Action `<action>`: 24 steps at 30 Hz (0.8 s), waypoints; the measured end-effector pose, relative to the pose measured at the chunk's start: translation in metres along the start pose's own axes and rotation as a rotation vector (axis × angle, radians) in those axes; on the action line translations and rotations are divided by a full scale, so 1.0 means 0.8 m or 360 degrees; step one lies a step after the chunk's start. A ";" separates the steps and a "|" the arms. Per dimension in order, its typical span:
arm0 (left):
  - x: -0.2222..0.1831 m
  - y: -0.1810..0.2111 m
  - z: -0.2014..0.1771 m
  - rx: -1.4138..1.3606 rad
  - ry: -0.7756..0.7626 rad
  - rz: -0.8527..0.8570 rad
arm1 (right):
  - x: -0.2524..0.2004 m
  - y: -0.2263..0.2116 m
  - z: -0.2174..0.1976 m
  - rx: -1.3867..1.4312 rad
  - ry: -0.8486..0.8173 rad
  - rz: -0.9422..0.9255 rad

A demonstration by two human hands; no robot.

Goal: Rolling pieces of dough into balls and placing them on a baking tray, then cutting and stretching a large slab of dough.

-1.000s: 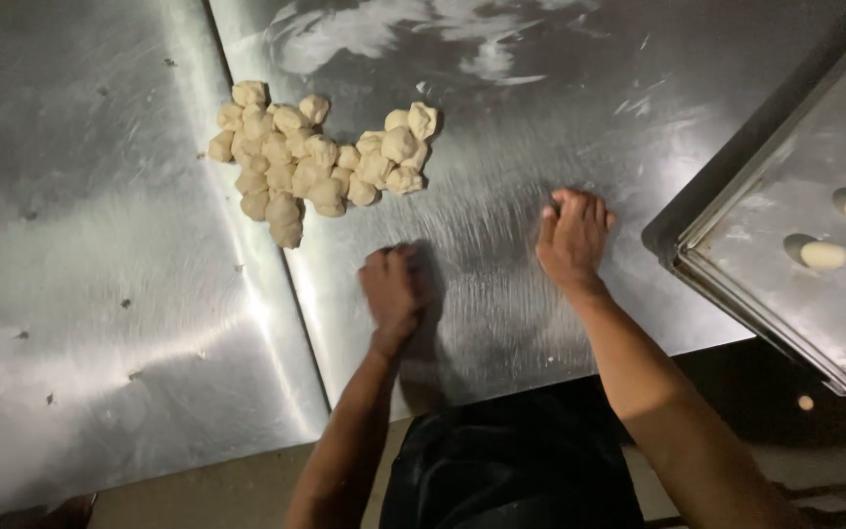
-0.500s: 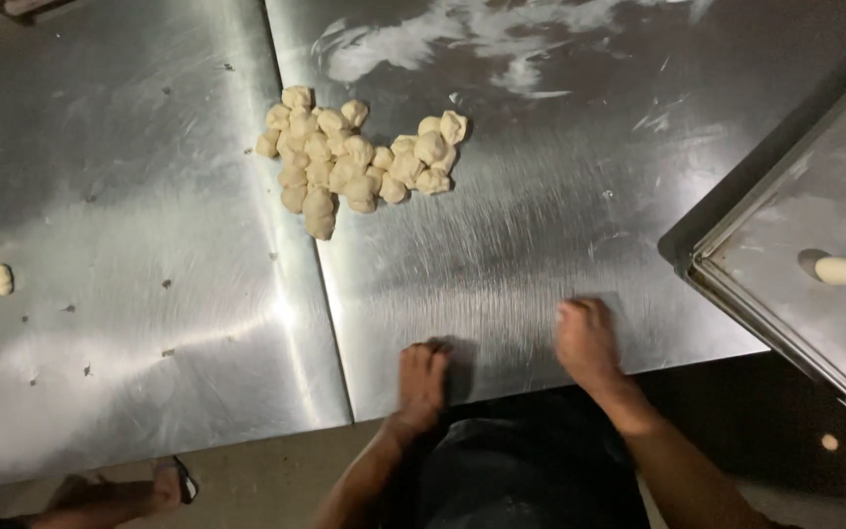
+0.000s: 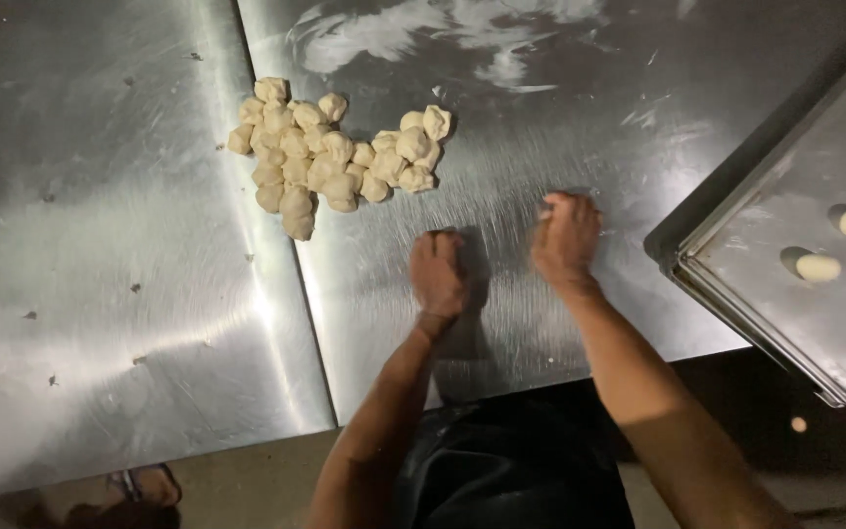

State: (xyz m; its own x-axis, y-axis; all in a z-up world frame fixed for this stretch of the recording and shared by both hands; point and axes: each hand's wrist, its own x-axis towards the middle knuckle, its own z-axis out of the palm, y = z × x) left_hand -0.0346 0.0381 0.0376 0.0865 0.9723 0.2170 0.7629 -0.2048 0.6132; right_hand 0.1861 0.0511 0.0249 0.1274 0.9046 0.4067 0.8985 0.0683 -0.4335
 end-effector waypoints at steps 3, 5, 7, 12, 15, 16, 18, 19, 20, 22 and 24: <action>-0.047 0.003 0.062 -0.0080 -0.0045 0.0066 | -0.008 -0.042 0.011 0.0176 -0.0056 -0.0090; -0.070 0.014 0.033 -0.0078 -0.0099 0.0232 | -0.034 -0.052 0.009 0.0268 -0.0114 -0.0093; -0.100 0.010 0.006 -0.0079 -0.0188 0.0382 | -0.067 -0.049 -0.006 0.0351 -0.0202 -0.0069; -0.165 -0.112 -0.045 0.0089 -0.0236 0.0668 | -0.156 0.031 -0.056 0.0096 -0.0345 -0.0235; -0.096 -0.134 -0.090 0.0163 -0.0323 0.0483 | -0.125 0.063 -0.083 -0.0102 -0.0308 -0.0275; -0.077 -0.130 -0.077 0.0160 -0.0343 0.0471 | -0.104 0.062 -0.079 -0.0100 -0.0328 -0.0263; -0.042 -0.124 -0.050 0.0373 -0.0040 0.0275 | -0.067 0.058 -0.069 -0.0193 -0.0191 -0.0059; -0.031 -0.109 -0.040 0.0377 -0.0066 0.0260 | -0.057 0.054 -0.056 -0.0187 -0.0217 -0.0045; -0.016 -0.095 -0.031 0.0301 -0.0047 0.0200 | -0.046 0.049 -0.043 -0.0167 -0.0114 -0.0064; -0.006 -0.058 -0.028 0.0220 -0.0045 0.0141 | -0.036 0.030 -0.028 -0.0155 -0.0018 -0.0069; 0.002 -0.010 -0.040 -0.0043 -0.0097 0.0101 | -0.019 0.007 -0.023 -0.0010 -0.0039 -0.0001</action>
State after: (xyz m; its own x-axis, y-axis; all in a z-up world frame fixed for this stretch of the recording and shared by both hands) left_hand -0.0611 0.0377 0.0572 0.1736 0.9621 0.2102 0.7370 -0.2684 0.6202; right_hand 0.1970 0.0303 0.0314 0.1165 0.9146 0.3873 0.9013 0.0665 -0.4281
